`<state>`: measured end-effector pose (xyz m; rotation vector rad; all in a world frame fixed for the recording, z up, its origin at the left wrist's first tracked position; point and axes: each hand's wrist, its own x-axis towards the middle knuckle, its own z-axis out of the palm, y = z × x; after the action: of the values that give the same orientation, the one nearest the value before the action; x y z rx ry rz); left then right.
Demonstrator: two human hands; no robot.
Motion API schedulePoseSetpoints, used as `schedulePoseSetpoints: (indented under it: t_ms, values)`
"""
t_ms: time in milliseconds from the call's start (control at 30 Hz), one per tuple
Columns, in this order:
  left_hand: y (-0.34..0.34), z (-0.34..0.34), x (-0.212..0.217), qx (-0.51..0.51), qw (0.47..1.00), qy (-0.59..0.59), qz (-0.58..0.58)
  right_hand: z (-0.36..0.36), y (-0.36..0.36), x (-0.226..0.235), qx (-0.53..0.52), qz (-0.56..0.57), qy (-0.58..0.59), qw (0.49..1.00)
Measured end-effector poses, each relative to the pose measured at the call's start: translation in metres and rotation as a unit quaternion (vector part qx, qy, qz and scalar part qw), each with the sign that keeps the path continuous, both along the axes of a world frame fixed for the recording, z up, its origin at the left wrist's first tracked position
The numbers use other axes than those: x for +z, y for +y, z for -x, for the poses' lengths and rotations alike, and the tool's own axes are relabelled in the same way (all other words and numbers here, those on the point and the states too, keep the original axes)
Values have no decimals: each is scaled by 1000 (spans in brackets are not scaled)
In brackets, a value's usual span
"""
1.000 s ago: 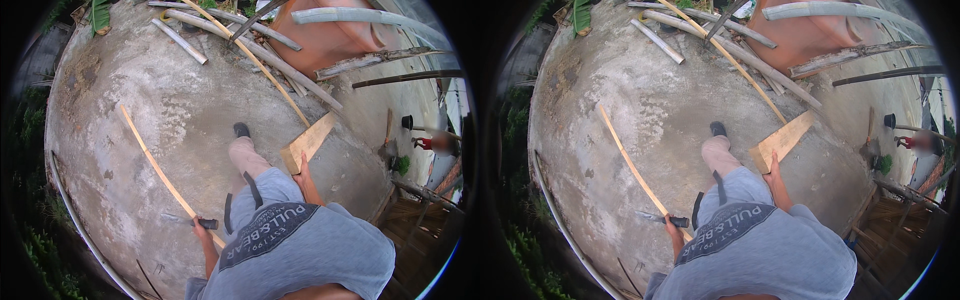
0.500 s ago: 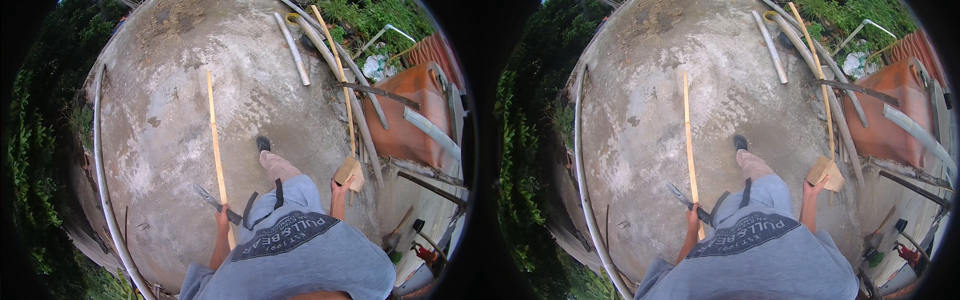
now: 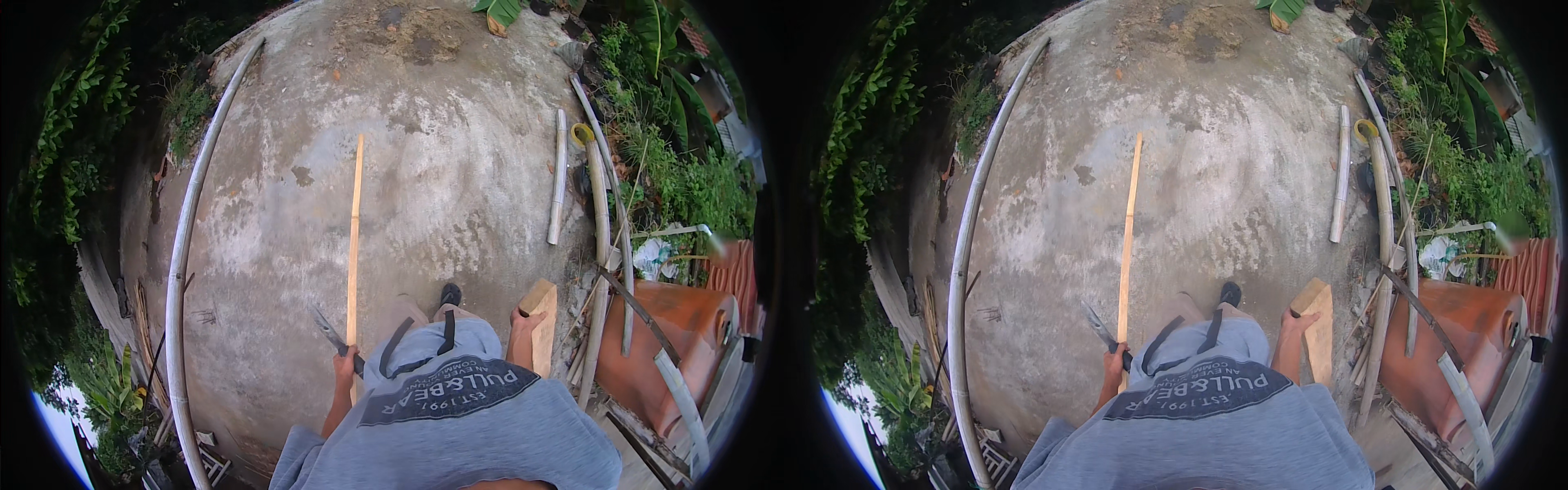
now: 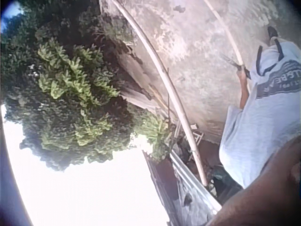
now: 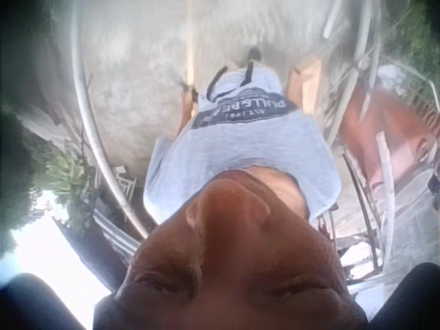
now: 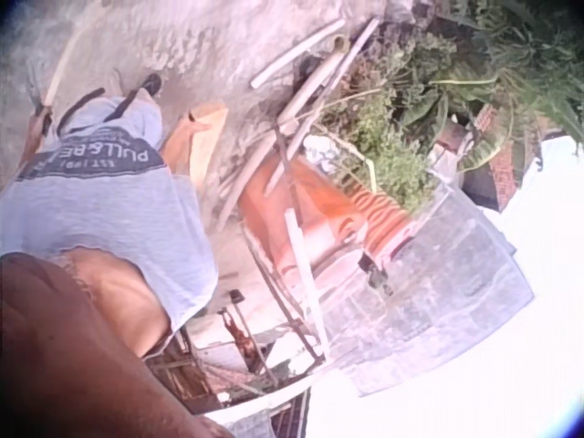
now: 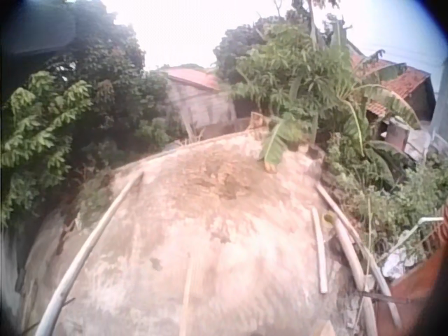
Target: The person picks up a machete and a long bamboo strip, then squats on the ground. They use the machete to repeatedly cut the bamboo strip into shorter pieces on a wooden plank.
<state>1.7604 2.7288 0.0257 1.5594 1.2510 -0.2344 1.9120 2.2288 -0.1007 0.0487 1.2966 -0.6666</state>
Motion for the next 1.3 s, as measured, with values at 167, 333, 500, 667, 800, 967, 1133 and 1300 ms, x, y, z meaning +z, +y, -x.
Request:
schedulePoseSetpoints:
  t_ms: [167,333,500,667,800,967,1133,1300]
  values:
    - [46,-35,-21,2,996,32,-80,-71,24,13,-52,-15,8,998]
    - [109,-93,-46,23,998,36,-53,-115,-4,0,-131,22,-33,991]
    - [142,-236,-25,13,999,36,30,-138,-86,71,-272,125,-145,943]
    - [242,-367,-59,26,998,-13,57,-231,-39,231,-475,22,-328,816]
    - [274,-497,-34,-51,997,-24,54,-285,-14,306,-530,-73,-400,744]
    - [316,-574,-15,-95,993,-61,43,-387,50,319,-529,-171,-357,751]
    - [307,-589,-21,-82,990,-91,66,-458,46,291,-415,-11,-400,817]
    - [311,-562,-38,-87,989,-86,87,-531,115,296,-314,-18,-423,850]
